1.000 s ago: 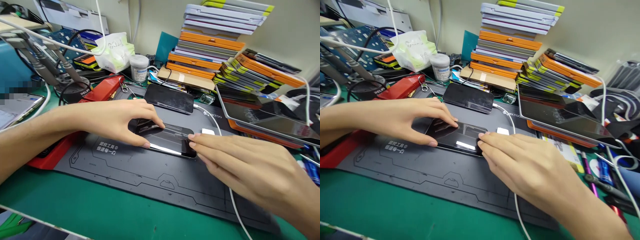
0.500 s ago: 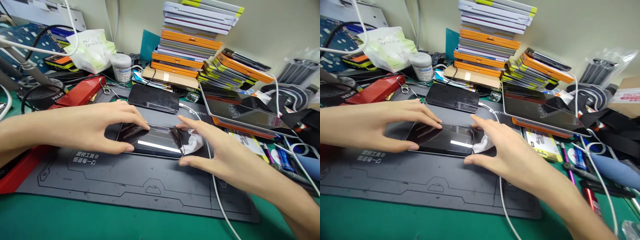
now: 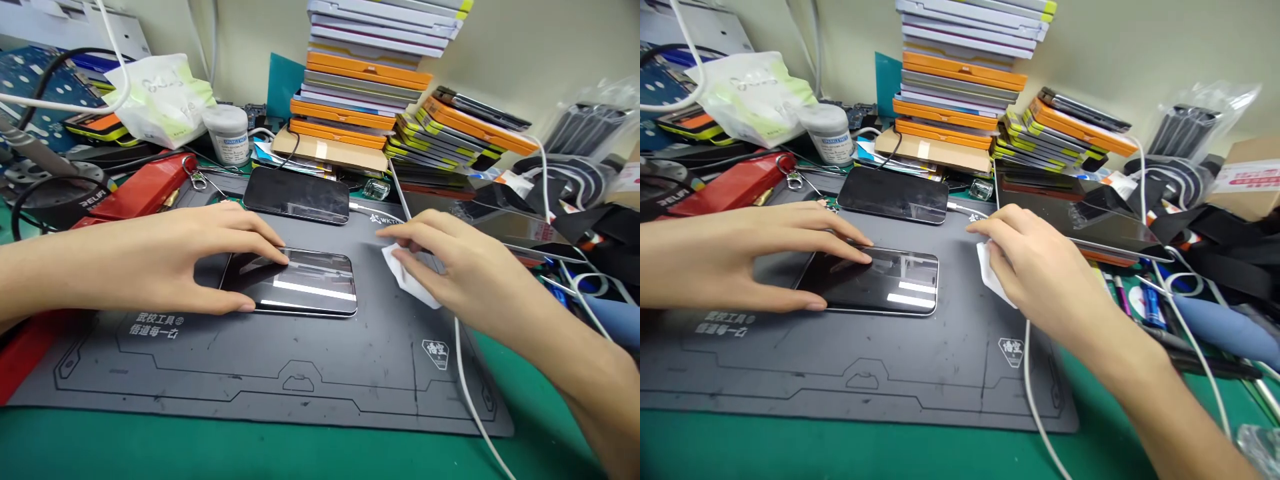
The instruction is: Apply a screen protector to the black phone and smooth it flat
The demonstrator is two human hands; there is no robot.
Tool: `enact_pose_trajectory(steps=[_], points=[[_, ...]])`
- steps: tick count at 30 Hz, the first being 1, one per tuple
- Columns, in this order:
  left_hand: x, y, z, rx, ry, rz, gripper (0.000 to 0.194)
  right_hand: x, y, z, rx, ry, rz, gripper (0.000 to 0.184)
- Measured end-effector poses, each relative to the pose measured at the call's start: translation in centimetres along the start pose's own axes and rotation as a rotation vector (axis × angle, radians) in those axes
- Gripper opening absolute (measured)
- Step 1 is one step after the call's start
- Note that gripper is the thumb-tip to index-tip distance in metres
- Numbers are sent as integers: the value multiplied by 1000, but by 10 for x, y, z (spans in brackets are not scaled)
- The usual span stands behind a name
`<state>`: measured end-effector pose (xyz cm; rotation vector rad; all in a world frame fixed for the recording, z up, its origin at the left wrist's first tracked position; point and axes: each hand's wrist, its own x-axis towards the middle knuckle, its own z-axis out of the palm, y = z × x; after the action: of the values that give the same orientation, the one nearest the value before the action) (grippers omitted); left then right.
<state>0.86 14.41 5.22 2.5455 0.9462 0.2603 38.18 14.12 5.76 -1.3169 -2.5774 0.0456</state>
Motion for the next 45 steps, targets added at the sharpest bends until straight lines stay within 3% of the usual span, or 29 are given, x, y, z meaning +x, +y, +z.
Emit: enact_pose_trajectory(steps=[3,6,10,12,31,45], points=[[1,1,-1,4,-14,-3,47,-1,-15,-1,24,122,13,38],[1,3,-2,9,-19,-16,49,-7,-32,-3,156,54,-9,33],[1,4,-2,1,-15,-28,47,-13,-44,1,231,-127,0,77],[0,3,-1,5,-15,-24,47,-14,-45,6,238,-162,11,85],[-1,1,-1,23,-5,-4,49,-11,-48,7,282,-146,117,82],[0,7,-4,47,-35,-19,48,-9,-45,11,226,-107,74,82]])
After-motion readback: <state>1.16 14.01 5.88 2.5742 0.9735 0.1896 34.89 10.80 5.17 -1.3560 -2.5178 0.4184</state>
